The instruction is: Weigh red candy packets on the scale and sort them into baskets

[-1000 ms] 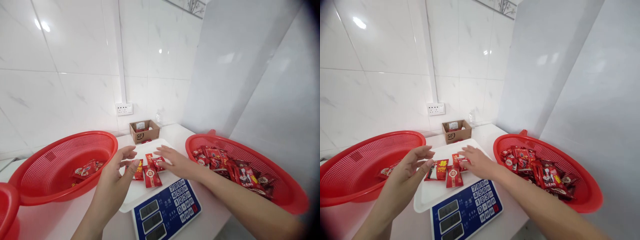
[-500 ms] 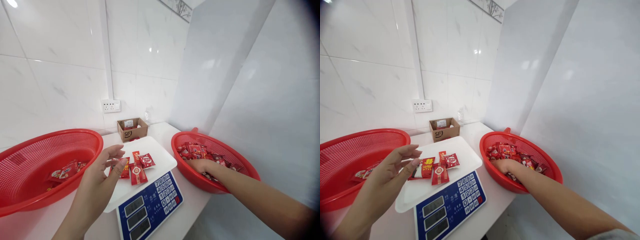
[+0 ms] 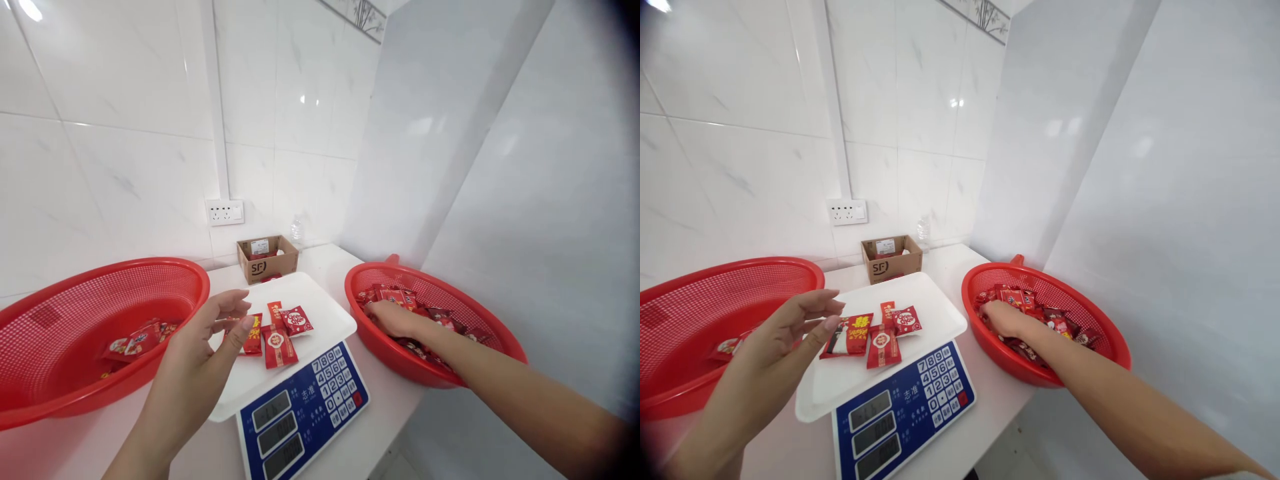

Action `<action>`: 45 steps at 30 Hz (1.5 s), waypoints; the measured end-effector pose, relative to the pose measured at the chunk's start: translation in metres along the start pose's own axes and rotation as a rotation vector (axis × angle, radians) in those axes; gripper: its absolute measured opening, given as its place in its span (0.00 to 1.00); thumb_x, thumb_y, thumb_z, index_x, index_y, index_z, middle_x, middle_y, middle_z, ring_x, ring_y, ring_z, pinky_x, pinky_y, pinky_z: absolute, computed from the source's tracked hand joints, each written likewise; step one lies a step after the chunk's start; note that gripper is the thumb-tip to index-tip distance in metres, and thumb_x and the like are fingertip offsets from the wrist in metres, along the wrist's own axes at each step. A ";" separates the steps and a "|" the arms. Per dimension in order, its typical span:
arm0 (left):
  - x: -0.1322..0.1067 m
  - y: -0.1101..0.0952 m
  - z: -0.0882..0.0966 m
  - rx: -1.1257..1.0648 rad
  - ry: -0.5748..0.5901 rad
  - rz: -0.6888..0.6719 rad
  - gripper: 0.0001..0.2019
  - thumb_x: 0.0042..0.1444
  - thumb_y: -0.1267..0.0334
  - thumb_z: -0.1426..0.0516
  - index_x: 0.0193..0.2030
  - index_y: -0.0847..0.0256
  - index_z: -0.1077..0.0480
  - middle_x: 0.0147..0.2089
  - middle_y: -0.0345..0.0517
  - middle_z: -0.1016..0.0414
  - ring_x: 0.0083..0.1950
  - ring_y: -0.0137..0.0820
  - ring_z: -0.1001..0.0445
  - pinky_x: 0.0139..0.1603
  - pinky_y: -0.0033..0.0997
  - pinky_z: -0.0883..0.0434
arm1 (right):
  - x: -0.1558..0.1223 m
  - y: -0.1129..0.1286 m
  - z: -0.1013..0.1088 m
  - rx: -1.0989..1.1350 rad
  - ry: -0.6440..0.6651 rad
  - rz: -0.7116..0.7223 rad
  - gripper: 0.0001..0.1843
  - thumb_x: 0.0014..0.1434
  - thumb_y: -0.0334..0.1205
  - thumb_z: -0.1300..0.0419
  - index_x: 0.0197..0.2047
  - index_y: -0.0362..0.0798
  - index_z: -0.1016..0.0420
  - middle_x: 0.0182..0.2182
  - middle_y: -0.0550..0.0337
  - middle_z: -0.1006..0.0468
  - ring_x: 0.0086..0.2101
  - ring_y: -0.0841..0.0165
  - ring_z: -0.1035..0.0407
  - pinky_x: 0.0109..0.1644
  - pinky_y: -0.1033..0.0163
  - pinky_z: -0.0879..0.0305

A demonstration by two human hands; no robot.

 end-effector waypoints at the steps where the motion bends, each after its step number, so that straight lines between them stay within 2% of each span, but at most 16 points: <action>1: 0.000 0.000 0.001 0.000 -0.006 0.001 0.21 0.53 0.46 0.46 0.50 0.53 0.33 0.47 0.47 0.25 0.47 0.41 0.26 0.39 0.37 0.26 | 0.002 0.001 0.006 -0.025 -0.016 0.021 0.09 0.51 0.31 0.44 0.33 0.46 0.23 0.35 0.51 0.20 0.37 0.59 0.28 0.39 0.62 0.38; 5: -0.001 -0.003 0.003 -0.001 -0.031 0.009 0.20 0.54 0.47 0.46 0.49 0.53 0.32 0.46 0.47 0.25 0.48 0.41 0.26 0.39 0.37 0.26 | -0.003 0.009 0.038 -0.074 -0.174 0.030 0.09 0.56 0.39 0.46 0.36 0.47 0.26 0.36 0.50 0.22 0.38 0.57 0.29 0.38 0.61 0.40; 7: -0.001 -0.004 0.003 0.012 -0.034 0.008 0.19 0.54 0.47 0.46 0.49 0.53 0.32 0.46 0.47 0.24 0.47 0.42 0.26 0.38 0.37 0.26 | -0.011 0.022 0.054 -0.063 -0.259 0.054 0.11 0.58 0.44 0.48 0.37 0.48 0.27 0.36 0.52 0.22 0.38 0.58 0.29 0.38 0.60 0.39; 10: -0.001 -0.006 0.002 0.029 -0.024 -0.002 0.19 0.54 0.47 0.47 0.49 0.54 0.32 0.46 0.48 0.24 0.47 0.42 0.25 0.37 0.36 0.26 | -0.025 0.058 0.065 0.072 -0.309 0.236 0.10 0.59 0.44 0.47 0.39 0.51 0.27 0.36 0.57 0.22 0.38 0.63 0.29 0.40 0.62 0.38; 12: 0.000 -0.006 0.002 0.036 -0.017 -0.001 0.19 0.54 0.48 0.47 0.49 0.54 0.32 0.45 0.47 0.24 0.47 0.41 0.25 0.37 0.36 0.26 | -0.033 0.085 0.061 0.168 -0.261 0.370 0.11 0.57 0.40 0.44 0.43 0.50 0.26 0.39 0.57 0.23 0.40 0.64 0.30 0.45 0.62 0.37; 17: -0.001 -0.008 0.004 0.042 -0.016 -0.001 0.19 0.54 0.47 0.46 0.48 0.53 0.32 0.45 0.46 0.24 0.46 0.41 0.25 0.38 0.36 0.26 | -0.033 0.142 0.033 0.205 -0.064 0.535 0.17 0.56 0.36 0.42 0.50 0.47 0.27 0.44 0.52 0.27 0.42 0.64 0.31 0.48 0.60 0.38; 23: -0.002 -0.010 0.007 0.035 -0.015 -0.011 0.19 0.55 0.48 0.47 0.49 0.54 0.33 0.46 0.48 0.25 0.47 0.41 0.26 0.40 0.39 0.27 | -0.022 0.183 0.011 0.168 -0.012 0.641 0.17 0.54 0.34 0.39 0.48 0.47 0.28 0.43 0.53 0.27 0.42 0.63 0.31 0.45 0.60 0.38; 29: -0.002 -0.011 0.007 0.033 -0.014 -0.012 0.19 0.55 0.47 0.47 0.50 0.54 0.33 0.46 0.48 0.25 0.48 0.42 0.26 0.39 0.39 0.27 | -0.014 0.199 0.006 0.155 -0.054 0.598 0.17 0.53 0.39 0.38 0.47 0.48 0.32 0.38 0.55 0.23 0.37 0.62 0.30 0.38 0.61 0.38; 33: -0.002 -0.011 0.009 0.032 -0.025 -0.013 0.19 0.55 0.47 0.48 0.49 0.54 0.33 0.46 0.47 0.25 0.47 0.41 0.26 0.37 0.37 0.27 | -0.004 0.203 0.004 0.149 -0.091 0.612 0.12 0.55 0.33 0.42 0.44 0.47 0.29 0.41 0.54 0.24 0.40 0.64 0.31 0.42 0.61 0.39; 37: -0.002 -0.010 0.009 0.033 -0.018 -0.010 0.19 0.55 0.48 0.47 0.49 0.54 0.33 0.46 0.47 0.25 0.47 0.41 0.26 0.39 0.37 0.27 | 0.000 0.200 0.002 0.143 -0.125 0.639 0.12 0.55 0.27 0.45 0.43 0.45 0.27 0.42 0.53 0.24 0.41 0.65 0.31 0.44 0.62 0.39; 45: -0.002 -0.012 0.007 0.044 -0.022 -0.021 0.19 0.55 0.49 0.48 0.49 0.54 0.32 0.45 0.47 0.25 0.46 0.40 0.25 0.36 0.35 0.26 | -0.007 0.199 0.002 0.110 -0.151 0.733 0.12 0.55 0.30 0.42 0.41 0.48 0.22 0.41 0.54 0.25 0.45 0.63 0.33 0.47 0.61 0.39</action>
Point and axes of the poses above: each hand's wrist, its own x-axis towards the middle knuckle, its own z-axis out of the back of the hand, y = z × x, the point moved 6 cm from there along x, towards the middle knuckle
